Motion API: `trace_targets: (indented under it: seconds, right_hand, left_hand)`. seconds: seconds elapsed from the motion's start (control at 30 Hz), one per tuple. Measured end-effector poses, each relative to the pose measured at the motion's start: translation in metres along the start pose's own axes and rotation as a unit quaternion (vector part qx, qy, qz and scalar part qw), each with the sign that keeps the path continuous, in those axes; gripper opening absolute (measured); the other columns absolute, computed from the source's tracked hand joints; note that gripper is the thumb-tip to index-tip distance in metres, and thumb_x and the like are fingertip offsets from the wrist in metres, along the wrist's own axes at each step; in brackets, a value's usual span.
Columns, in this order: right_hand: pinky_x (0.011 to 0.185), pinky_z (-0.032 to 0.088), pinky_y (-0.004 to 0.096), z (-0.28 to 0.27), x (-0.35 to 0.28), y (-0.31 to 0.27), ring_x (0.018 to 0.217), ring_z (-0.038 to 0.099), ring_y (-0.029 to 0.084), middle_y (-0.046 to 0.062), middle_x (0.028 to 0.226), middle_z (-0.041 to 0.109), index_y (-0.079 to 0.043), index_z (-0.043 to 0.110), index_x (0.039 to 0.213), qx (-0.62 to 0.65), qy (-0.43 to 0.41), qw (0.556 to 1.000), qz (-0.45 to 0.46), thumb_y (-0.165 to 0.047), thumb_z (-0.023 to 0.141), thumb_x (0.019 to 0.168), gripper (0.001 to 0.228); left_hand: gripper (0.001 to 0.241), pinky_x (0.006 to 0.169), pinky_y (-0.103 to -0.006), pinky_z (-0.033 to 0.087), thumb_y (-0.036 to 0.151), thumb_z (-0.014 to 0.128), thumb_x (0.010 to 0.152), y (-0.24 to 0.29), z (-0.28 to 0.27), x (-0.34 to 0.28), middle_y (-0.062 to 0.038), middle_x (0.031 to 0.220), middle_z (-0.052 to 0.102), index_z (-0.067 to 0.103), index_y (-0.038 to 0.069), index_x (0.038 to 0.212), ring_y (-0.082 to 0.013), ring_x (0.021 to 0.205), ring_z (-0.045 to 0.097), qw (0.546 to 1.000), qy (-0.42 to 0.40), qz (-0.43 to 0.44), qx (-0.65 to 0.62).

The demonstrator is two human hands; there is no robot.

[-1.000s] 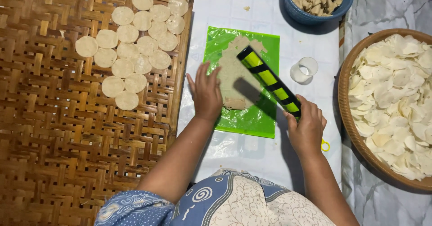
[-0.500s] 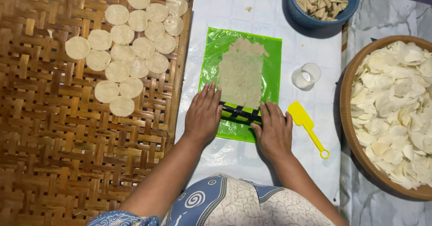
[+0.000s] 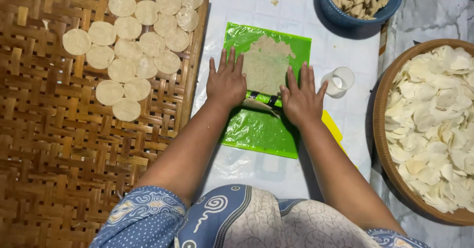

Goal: Flattening small pieces of dough using a rolling pin on a plastic-covered surface and placing them on a bamboo tray.

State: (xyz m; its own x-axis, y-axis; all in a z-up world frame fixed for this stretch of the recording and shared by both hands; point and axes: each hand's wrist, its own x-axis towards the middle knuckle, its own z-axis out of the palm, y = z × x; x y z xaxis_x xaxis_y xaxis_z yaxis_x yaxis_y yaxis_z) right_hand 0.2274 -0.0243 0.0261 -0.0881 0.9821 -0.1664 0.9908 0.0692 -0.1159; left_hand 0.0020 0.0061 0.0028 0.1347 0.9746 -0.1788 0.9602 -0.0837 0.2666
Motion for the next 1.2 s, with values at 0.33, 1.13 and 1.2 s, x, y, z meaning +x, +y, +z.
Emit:
trace_targets:
  seconds: [0.33, 1.13, 1.2]
  right_hand:
    - [0.12, 0.009, 0.069, 0.019, -0.069, -0.006, 0.158, 0.008, 0.041, 0.03, 0.169, 0.009, -0.005, 0.029, 0.162, 0.023, 0.086, 0.993, -0.079, -0.05, 0.039, 0.107, 0.072]
    - [0.117, 0.006, 0.077, 0.055, -0.118, 0.023, 0.136, 0.051, 0.03, 0.007, 0.132, 0.059, -0.02, 0.049, 0.142, 0.064, 0.112, 0.981, -0.142, -0.028, 0.063, 0.097, 0.048]
    - [0.113, -0.003, 0.08, 0.054, -0.114, 0.008, 0.15, 0.035, 0.037, 0.021, 0.156, 0.045, -0.005, 0.043, 0.151, 0.032, 0.182, 0.974, -0.133, -0.041, 0.053, 0.102, 0.061]
  left_hand:
    - [0.061, 0.123, -0.0625, -0.003, 0.045, 0.024, 0.111, 0.014, -0.01, -0.099, -0.017, 0.172, 0.018, 0.036, 0.012, 0.16, -0.0376, 0.159, 0.003, 0.997, 0.07, 0.005, -0.022]
    - [0.038, 0.126, -0.0536, 0.022, 0.015, 0.056, 0.099, -0.016, 0.021, -0.137, -0.006, 0.134, 0.066, 0.059, 0.018, 0.136, -0.0249, 0.136, 0.055, 0.959, 0.251, 0.134, 0.017]
    - [0.066, 0.126, -0.0535, 0.016, 0.03, 0.055, 0.102, -0.007, 0.019, -0.131, -0.022, 0.165, 0.032, 0.033, 0.006, 0.16, -0.0383, 0.154, 0.027, 0.975, 0.179, 0.119, -0.048]
